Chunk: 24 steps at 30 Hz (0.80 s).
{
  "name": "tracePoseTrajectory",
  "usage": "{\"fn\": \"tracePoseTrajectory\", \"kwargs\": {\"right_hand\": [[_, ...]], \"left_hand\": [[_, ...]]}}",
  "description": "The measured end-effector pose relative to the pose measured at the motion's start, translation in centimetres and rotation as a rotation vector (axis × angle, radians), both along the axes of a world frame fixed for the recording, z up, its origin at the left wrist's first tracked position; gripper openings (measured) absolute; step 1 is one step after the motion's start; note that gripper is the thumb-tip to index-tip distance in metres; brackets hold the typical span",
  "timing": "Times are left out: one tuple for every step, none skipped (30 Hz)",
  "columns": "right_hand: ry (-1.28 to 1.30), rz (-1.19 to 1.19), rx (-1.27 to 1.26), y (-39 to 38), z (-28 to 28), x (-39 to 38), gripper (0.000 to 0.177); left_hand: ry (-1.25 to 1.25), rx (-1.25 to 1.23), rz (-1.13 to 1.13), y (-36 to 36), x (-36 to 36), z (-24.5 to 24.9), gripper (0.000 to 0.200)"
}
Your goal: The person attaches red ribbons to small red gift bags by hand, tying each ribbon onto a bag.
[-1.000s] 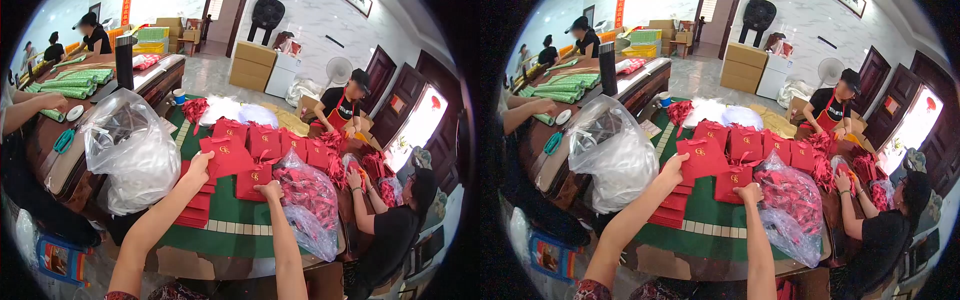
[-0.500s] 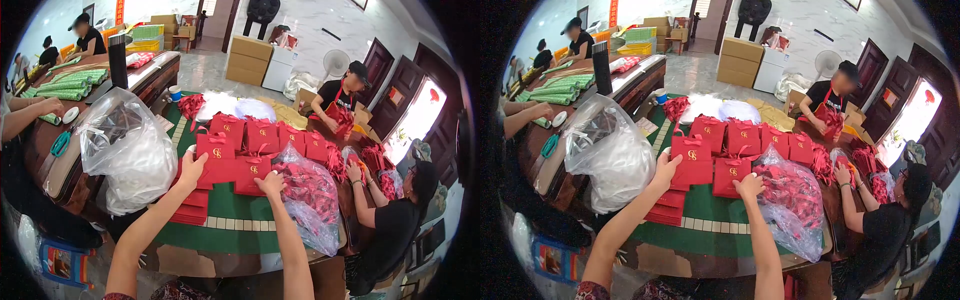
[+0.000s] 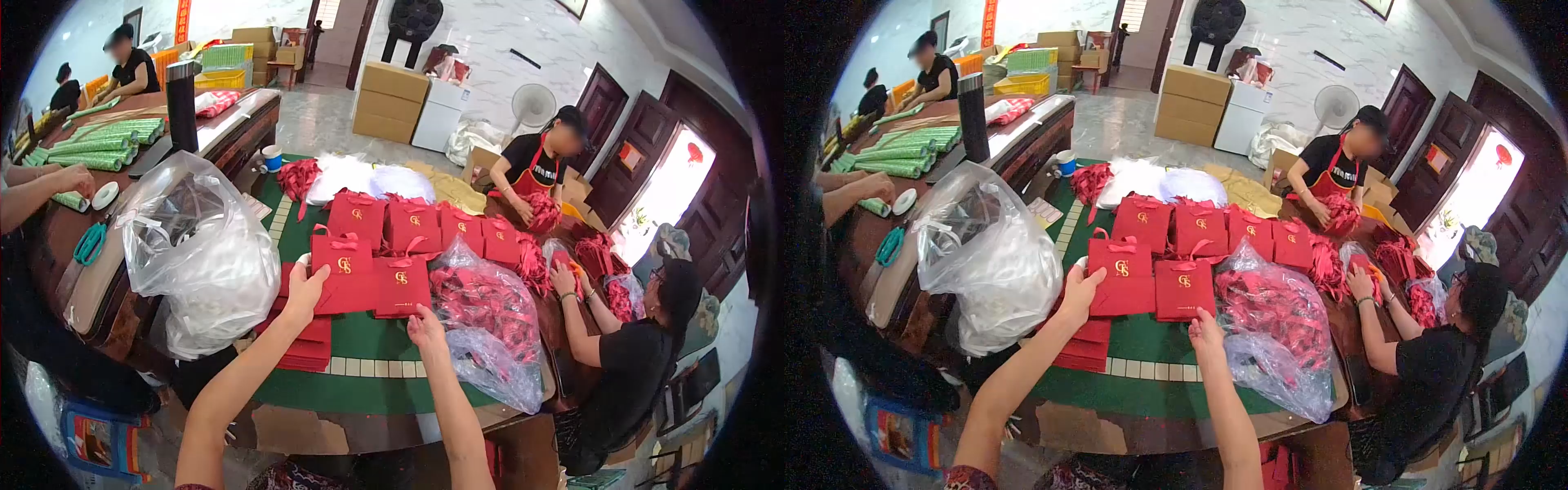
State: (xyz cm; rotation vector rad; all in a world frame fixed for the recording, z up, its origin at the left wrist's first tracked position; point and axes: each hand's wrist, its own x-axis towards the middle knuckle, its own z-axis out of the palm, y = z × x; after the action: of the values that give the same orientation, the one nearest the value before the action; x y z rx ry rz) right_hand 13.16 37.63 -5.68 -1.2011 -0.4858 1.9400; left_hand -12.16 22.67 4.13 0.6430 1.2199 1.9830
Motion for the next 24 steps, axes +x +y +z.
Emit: {"fn": "tracePoseTrajectory", "kwargs": {"right_hand": [[-0.018, 0.024, -0.003, -0.2, 1.5, -0.8, 0.028], [-0.153, -0.103, -0.134, -0.5, 2.8, -2.0, 0.024], [-0.149, -0.103, -0.130, -0.3, 2.8, -2.3, 0.024], [-0.185, -0.083, -0.119, -0.2, 2.7, -2.5, 0.022], [-0.224, -0.062, -0.109, 0.0, 2.7, -2.7, 0.021], [-0.225, -0.063, -0.108, 0.5, 2.3, -2.9, 0.021], [-0.252, -0.056, -0.119, 1.0, 2.0, -3.2, 0.020], [-0.279, -0.047, -0.128, 1.4, 1.7, -3.4, 0.019], [-0.280, -0.045, -0.126, 1.2, 2.2, -3.9, 0.019], [-0.244, -0.088, -0.090, 0.9, 2.6, -4.6, 0.019], [-0.207, -0.129, -0.054, 0.6, 3.1, -5.1, 0.019], [-0.205, -0.123, -0.053, 0.8, 2.8, -5.3, 0.019], [-0.148, -0.138, -0.076, 1.1, 2.5, -5.5, 0.019], [-0.092, -0.152, -0.099, 1.3, 2.2, -5.5, 0.020], [-0.090, -0.147, -0.100, 1.3, 1.9, -5.3, 0.020], [-0.125, -0.206, 0.024, 1.1, 1.6, -4.9, 0.021], [-0.158, -0.265, 0.148, 1.1, 1.4, -4.9, 0.022], [-0.213, -0.328, 0.334, 0.0, 2.9, -4.6, 0.030], [-0.256, -0.393, 0.433, -0.2, 3.8, -4.3, 0.029], [-0.413, -0.460, 0.667, -0.5, 4.6, -4.0, 0.029], [-0.573, -0.525, 0.901, -1.3, 6.2, -3.6, 0.028], [-0.576, -0.529, 0.899, -2.3, 8.6, -3.3, 0.028], [-0.696, -0.563, 1.080, -3.2, 11.3, -3.1, 0.028], [-0.818, -0.593, 1.260, -3.6, 12.6, -2.9, 0.028]], "left_hand": [[0.003, 0.007, -0.003, -0.1, 0.0, 0.0, 0.035], [0.003, -0.006, 0.003, -0.2, 0.0, -0.1, 0.035], [0.004, -0.020, 0.009, -0.3, -0.1, 0.1, 0.034], [0.007, -0.019, 0.008, -0.5, -0.2, 0.2, 0.034], [-0.010, -0.014, 0.007, -0.6, -0.2, 0.2, 0.034], [-0.028, -0.011, 0.004, -0.7, -0.2, 0.2, 0.034], [-0.029, -0.011, 0.003, -0.8, -0.1, 0.3, 0.034], [-0.047, -0.011, 0.003, -0.8, 0.0, 0.4, 0.033], [-0.064, -0.010, 0.006, -0.9, 0.0, 0.5, 0.033], [-0.063, -0.009, 0.010, -1.1, 0.0, 0.5, 0.033], [-0.064, -0.005, -0.005, -1.2, 0.1, 0.5, 0.033], [-0.065, -0.002, -0.020, -1.4, 0.1, 0.6, 0.033], [-0.063, -0.002, -0.014, -1.5, 0.0, 0.8, 0.033], [-0.071, 0.002, -0.012, -1.6, 0.1, 0.9, 0.033], [-0.079, 0.007, -0.010, -1.8, 0.0, 0.8, 0.034], [-0.086, 0.006, 0.001, -1.8, -0.2, 0.7, 0.033], [-0.083, 0.006, 0.005, -1.8, -0.4, 0.7, 0.033], [-0.111, 0.013, 0.030, -2.0, -0.5, 0.9, 0.032], [-0.142, 0.019, 0.054, -2.2, -0.4, 1.2, 0.031], [-0.143, 0.018, 0.053, -2.4, -0.4, 1.5, 0.031], [-0.165, 0.009, 0.050, -2.7, -0.4, 2.0, 0.031], [-0.187, -0.001, 0.044, -2.8, -0.3, 2.2, 0.031], [-0.187, -0.001, 0.038, -2.6, -0.2, 2.2, 0.031], [-0.207, 0.002, 0.048, -2.5, -0.2, 2.0, 0.031]]}}
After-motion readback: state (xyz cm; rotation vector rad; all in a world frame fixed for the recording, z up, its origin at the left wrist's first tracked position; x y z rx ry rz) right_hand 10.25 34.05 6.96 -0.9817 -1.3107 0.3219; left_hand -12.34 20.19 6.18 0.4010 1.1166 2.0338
